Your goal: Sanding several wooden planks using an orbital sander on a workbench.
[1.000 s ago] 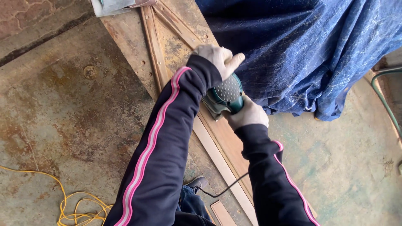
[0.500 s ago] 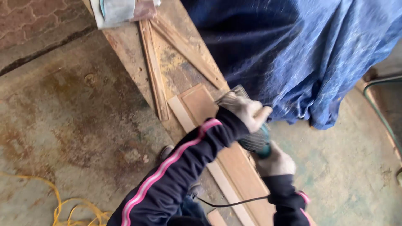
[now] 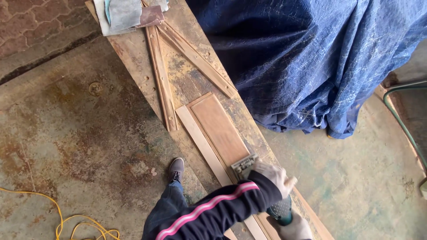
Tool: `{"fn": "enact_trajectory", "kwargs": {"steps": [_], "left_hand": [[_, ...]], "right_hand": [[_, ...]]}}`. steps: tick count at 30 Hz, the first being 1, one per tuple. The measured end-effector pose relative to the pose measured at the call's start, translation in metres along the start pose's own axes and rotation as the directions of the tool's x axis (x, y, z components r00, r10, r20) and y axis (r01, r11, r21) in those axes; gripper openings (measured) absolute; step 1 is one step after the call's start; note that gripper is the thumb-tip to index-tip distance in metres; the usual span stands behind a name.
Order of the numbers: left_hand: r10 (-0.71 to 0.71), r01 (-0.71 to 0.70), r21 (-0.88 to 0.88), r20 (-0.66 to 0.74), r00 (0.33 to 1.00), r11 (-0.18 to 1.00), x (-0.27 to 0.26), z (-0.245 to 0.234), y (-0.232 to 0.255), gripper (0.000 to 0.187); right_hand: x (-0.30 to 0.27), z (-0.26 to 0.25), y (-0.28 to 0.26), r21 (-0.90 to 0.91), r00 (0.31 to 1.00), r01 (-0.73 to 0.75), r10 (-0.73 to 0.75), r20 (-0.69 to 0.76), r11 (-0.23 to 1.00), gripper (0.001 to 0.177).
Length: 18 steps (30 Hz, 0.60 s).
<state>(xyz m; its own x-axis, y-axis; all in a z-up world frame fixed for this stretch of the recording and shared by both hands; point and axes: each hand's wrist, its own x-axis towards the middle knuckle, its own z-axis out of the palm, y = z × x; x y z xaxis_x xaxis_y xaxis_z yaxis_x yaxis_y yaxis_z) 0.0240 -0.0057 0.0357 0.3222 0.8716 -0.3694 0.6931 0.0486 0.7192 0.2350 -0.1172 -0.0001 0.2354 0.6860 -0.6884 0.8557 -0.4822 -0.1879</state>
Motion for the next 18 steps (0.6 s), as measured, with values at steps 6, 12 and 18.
{"fn": "enact_trajectory", "kwargs": {"steps": [6, 12, 18], "left_hand": [[-0.053, 0.056, 0.032, -0.07, 0.996, 0.998, 0.018, -0.041, -0.047, 0.06], [-0.095, 0.113, 0.035, -0.328, 0.94, 0.993, 0.06, -0.118, -0.112, 0.057], [-0.136, 0.18, 0.061, -0.433, 0.891, 0.982, 0.092, -0.207, -0.158, 0.053]], "right_hand": [[0.004, -0.002, -0.092, -0.162, 0.995, 0.091, -0.097, -0.033, 0.983, 0.062], [0.021, -0.023, -0.225, -0.243, 0.951, 0.282, -0.304, -0.059, 0.928, 0.056], [0.045, -0.035, -0.332, -0.285, 0.936, 0.328, -0.35, -0.029, 0.901, 0.057]]}}
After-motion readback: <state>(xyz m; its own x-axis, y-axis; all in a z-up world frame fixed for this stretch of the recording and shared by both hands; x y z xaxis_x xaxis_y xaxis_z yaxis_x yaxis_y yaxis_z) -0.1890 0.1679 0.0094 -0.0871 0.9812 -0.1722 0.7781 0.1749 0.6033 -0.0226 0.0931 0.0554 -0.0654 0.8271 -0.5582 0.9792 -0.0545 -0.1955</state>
